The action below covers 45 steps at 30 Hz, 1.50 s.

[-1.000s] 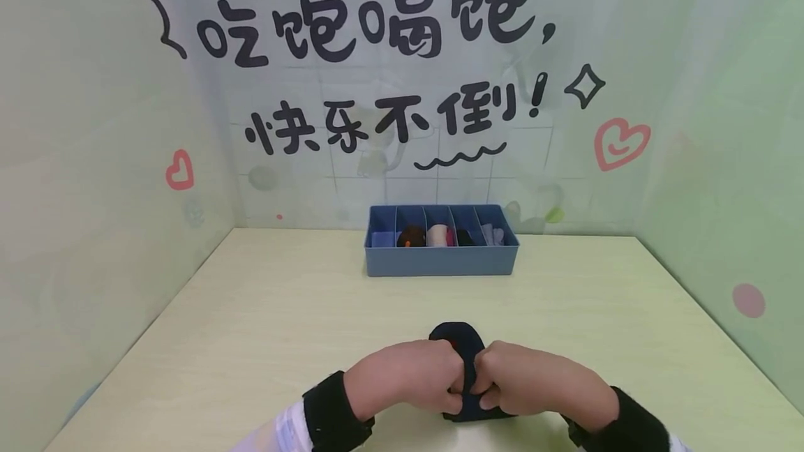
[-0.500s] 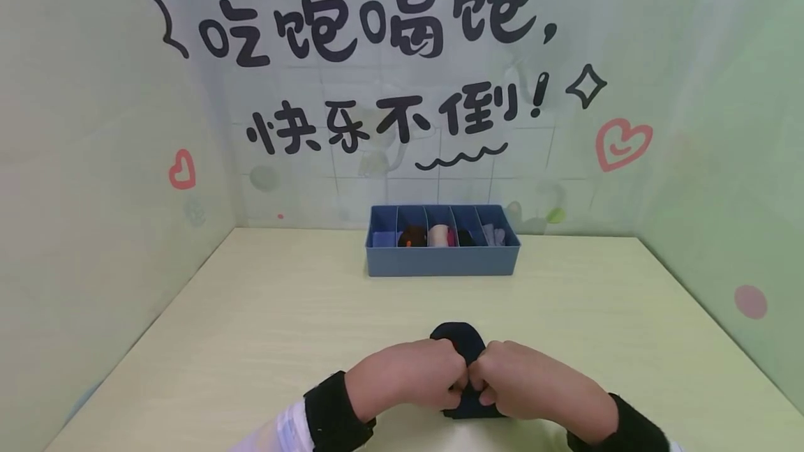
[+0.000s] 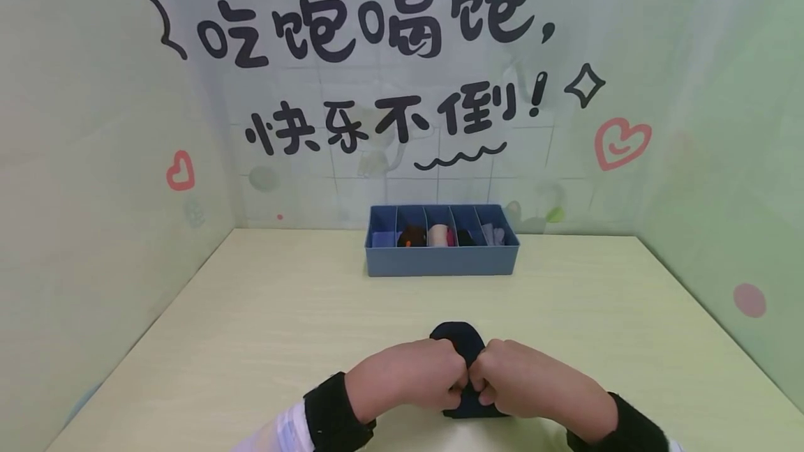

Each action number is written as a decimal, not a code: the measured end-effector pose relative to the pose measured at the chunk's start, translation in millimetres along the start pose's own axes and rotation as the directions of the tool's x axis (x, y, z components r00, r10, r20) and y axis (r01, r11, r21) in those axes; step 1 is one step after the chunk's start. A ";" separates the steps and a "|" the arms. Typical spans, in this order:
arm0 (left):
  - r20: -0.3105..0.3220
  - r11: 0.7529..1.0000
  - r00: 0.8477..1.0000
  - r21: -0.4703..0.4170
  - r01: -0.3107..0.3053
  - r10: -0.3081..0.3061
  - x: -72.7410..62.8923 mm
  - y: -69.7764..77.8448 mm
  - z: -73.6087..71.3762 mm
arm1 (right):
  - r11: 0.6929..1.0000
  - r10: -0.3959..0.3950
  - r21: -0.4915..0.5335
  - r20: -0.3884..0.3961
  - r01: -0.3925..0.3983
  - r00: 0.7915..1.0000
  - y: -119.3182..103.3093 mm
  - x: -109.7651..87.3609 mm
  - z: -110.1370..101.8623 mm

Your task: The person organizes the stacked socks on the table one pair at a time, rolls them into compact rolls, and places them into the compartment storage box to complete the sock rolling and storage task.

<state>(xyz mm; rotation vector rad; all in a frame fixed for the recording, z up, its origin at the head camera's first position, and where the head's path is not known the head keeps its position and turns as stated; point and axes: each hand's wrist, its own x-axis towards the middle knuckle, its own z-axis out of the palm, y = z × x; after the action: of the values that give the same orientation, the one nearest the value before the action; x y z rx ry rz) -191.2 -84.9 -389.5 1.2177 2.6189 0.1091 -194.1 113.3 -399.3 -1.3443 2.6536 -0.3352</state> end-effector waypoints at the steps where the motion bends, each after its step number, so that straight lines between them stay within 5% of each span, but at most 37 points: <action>1: -0.001 1.000 1.000 0.001 0.002 -0.002 0.0 0.2 0.2 | 1.000 -0.002 -0.002 0.000 0.002 1.000 0.0 0.0 0.0; 14: -0.020 1.000 1.000 -0.001 0.006 -0.006 -0.9 0.5 2.0 | 1.000 0.022 0.022 0.009 -0.022 1.000 -1.7 0.4 0.2; 26: -0.054 0.999 0.998 0.044 0.012 -0.010 3.9 -0.1 5.2 | 0.985 0.047 -0.165 -0.059 -0.056 0.997 -2.2 2.6 5.6; 30: -0.045 1.000 0.999 -0.012 0.008 -0.009 2.8 -3.0 3.5 | 0.961 0.039 -0.270 -0.081 -0.059 0.996 -2.6 2.1 6.6; 34: -0.022 0.999 1.000 -0.053 0.006 -0.007 1.0 -4.7 1.0 | 0.945 0.091 -0.309 -0.080 -0.112 0.993 -4.6 2.3 4.5; 39: -0.010 0.999 1.000 0.033 0.019 -0.019 3.7 -3.1 2.4 | 0.929 0.165 -0.319 -0.095 -0.187 0.982 -5.6 5.1 3.3; 45: 0.006 1.000 1.000 -0.008 0.006 -0.006 5.9 -5.2 6.2 | 0.931 0.061 -0.349 -0.145 -0.108 0.988 -6.1 2.4 5.0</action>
<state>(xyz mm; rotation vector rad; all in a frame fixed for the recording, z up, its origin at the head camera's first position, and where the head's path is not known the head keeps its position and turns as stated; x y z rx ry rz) -197.1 -84.0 -397.5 1.2051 2.6149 0.1150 -189.6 107.2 -402.6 -1.3316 2.9808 0.0797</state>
